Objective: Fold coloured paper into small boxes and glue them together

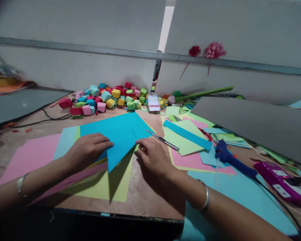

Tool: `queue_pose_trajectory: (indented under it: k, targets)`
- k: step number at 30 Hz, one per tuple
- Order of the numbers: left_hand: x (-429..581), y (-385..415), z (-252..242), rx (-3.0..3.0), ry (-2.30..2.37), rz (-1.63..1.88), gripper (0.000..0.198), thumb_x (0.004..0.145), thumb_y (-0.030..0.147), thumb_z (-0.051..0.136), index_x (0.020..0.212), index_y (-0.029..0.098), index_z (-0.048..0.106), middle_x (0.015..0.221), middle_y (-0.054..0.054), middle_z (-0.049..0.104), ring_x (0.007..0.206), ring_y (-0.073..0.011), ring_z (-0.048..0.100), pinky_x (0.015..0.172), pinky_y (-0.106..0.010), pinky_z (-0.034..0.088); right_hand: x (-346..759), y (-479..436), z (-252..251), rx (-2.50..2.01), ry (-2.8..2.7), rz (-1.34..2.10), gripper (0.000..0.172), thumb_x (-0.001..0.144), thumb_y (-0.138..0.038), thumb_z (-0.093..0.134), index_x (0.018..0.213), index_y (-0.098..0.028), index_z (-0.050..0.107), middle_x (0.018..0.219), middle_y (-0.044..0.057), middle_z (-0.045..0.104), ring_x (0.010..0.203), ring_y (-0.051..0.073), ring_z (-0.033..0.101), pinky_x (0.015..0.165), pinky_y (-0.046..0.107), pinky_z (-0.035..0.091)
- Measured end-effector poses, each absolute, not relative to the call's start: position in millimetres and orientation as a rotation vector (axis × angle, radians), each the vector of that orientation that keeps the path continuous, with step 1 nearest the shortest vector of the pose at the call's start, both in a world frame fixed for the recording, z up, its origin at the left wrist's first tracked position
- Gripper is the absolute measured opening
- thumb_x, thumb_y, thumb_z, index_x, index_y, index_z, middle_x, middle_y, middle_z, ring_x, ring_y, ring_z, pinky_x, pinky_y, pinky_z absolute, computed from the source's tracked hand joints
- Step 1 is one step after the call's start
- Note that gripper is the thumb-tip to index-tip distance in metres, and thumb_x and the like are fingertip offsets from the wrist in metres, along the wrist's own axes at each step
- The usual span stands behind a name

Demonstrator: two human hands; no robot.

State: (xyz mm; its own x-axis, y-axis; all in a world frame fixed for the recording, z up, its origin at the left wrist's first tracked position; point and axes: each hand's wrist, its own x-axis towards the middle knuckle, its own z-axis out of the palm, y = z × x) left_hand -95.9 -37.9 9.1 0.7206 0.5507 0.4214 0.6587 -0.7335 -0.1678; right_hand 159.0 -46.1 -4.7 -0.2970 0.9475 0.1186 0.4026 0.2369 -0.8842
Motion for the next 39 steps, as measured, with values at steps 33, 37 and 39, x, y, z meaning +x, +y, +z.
queue_pose_trajectory:
  k: [33,37,39]
  targets:
    - [-92.7,-50.4,-4.3,-2.528,-2.220,-0.702,0.017,0.081,0.033,0.063,0.074,0.020,0.054,0.071,-0.003,0.067,0.065,-0.0211,0.061,0.056,-0.030,0.037,146.9,-2.5,-0.8,-1.211,-2.804,0.085,0.015,0.095,-0.025,0.052,0.091,-0.017,0.065,0.095,0.007,0.065,0.084,0.018,0.055,0.065,0.028,0.032]
    - [-92.6,-44.9,-6.7,-2.494,-2.271,-0.677,0.020,0.081,0.032,0.064,0.091,0.018,0.054,0.072,-0.002,0.066,0.067,-0.0211,0.062,0.055,-0.029,0.035,149.5,7.1,-7.0,-1.300,-2.774,0.160,0.025,0.097,-0.035,0.049,0.085,-0.019,0.064,0.091,0.007,0.065,0.082,0.018,0.056,0.064,0.028,0.032]
    - [-92.2,-43.2,-7.9,-2.485,-2.286,-0.683,0.035,0.081,0.031,0.064,0.109,0.015,0.051,0.075,-0.003,0.066,0.070,-0.0218,0.063,0.056,-0.029,0.037,150.7,10.8,-9.7,-1.343,-2.763,0.190,0.031,0.097,-0.041,0.047,0.082,-0.019,0.063,0.089,0.007,0.066,0.082,0.019,0.057,0.064,0.028,0.032]
